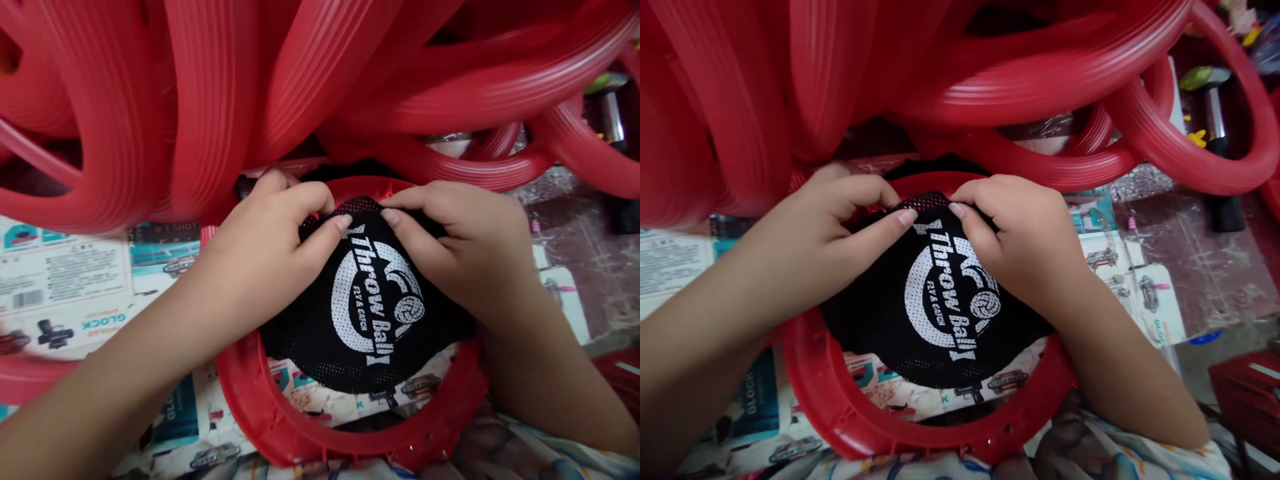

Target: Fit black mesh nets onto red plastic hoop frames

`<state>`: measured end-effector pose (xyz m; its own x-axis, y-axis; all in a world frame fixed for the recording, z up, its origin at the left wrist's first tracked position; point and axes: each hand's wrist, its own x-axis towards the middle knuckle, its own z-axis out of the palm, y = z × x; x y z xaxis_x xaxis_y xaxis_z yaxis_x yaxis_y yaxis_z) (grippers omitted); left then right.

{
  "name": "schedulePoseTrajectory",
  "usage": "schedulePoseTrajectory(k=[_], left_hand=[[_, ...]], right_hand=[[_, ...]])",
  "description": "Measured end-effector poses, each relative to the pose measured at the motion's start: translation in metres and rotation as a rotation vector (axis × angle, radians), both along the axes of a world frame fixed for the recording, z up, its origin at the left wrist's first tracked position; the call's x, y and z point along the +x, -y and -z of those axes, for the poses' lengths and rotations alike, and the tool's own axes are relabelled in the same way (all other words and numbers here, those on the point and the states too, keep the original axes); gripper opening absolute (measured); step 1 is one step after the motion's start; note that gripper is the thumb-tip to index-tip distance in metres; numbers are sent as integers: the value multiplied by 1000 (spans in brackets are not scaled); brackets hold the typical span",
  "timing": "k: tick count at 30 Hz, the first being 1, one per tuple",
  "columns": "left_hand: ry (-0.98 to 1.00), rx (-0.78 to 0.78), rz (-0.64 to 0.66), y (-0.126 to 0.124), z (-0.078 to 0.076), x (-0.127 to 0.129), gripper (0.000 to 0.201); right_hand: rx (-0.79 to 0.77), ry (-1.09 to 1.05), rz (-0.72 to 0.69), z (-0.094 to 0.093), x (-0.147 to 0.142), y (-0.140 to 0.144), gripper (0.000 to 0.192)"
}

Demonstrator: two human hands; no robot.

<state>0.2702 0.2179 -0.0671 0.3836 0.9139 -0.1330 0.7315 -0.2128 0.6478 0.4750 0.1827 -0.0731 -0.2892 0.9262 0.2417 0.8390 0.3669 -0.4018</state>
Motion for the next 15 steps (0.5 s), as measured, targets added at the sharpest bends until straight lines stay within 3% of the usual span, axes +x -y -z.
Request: schedulePoseTrajectory(k=[5, 10, 15], left_hand=[[-16, 15, -46, 3, -5, 1, 24], [30, 46, 11, 15, -15, -10, 27], [202, 26, -25, 32, -9, -29, 20]], right_hand=[[31, -44, -2, 0, 0, 4, 19], [9, -119, -2, -2, -1, 7, 14], [13, -275, -61, -6, -6, 15, 11]])
